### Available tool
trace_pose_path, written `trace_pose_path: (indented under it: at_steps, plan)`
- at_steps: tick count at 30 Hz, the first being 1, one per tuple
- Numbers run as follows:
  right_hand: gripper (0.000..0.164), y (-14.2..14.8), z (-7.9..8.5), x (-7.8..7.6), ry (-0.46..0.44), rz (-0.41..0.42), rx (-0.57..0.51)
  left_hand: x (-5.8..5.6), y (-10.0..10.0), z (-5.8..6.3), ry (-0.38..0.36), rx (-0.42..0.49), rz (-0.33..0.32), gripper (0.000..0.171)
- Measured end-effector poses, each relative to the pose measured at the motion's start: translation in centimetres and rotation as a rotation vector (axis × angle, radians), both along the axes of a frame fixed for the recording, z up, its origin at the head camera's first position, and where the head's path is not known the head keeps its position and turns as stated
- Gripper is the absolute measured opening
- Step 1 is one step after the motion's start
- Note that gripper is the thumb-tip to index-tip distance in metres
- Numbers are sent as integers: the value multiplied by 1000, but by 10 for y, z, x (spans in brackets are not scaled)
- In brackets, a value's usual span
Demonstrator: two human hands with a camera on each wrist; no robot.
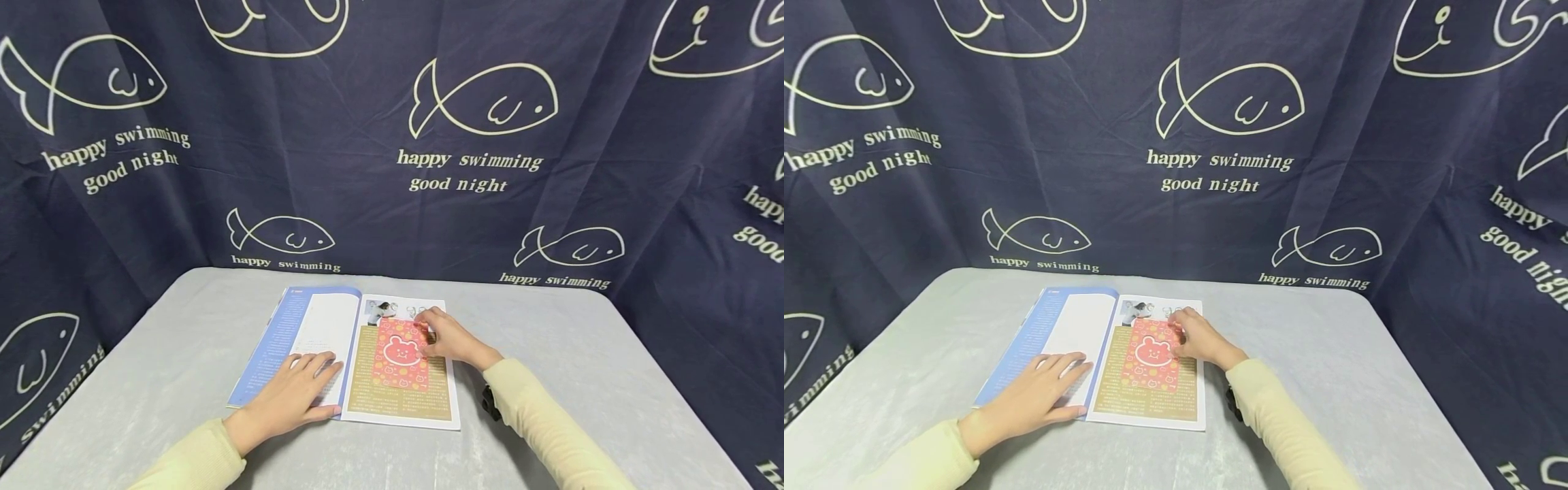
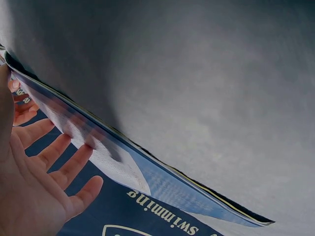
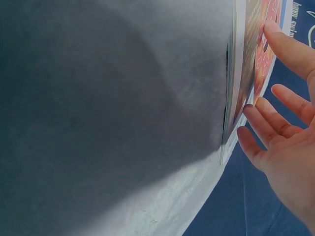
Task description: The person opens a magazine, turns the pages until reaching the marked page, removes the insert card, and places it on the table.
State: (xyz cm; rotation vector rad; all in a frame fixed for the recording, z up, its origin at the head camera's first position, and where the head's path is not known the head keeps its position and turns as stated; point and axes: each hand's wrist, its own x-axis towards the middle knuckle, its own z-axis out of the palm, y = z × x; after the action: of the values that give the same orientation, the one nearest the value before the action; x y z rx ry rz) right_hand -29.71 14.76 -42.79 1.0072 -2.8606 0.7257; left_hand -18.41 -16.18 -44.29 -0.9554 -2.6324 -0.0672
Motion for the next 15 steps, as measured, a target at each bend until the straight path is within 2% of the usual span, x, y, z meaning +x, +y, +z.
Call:
trace_pose_path:
  at_steps: [11, 15]
  plan:
    - [50, -1, -1, -2, -48, -36, -9, 0, -1, 0, -39, -10, 14, 65]
    - [51, -1, 0, -1, -40, -27, -31, 0, -1, -1, -25, -12, 12, 65]
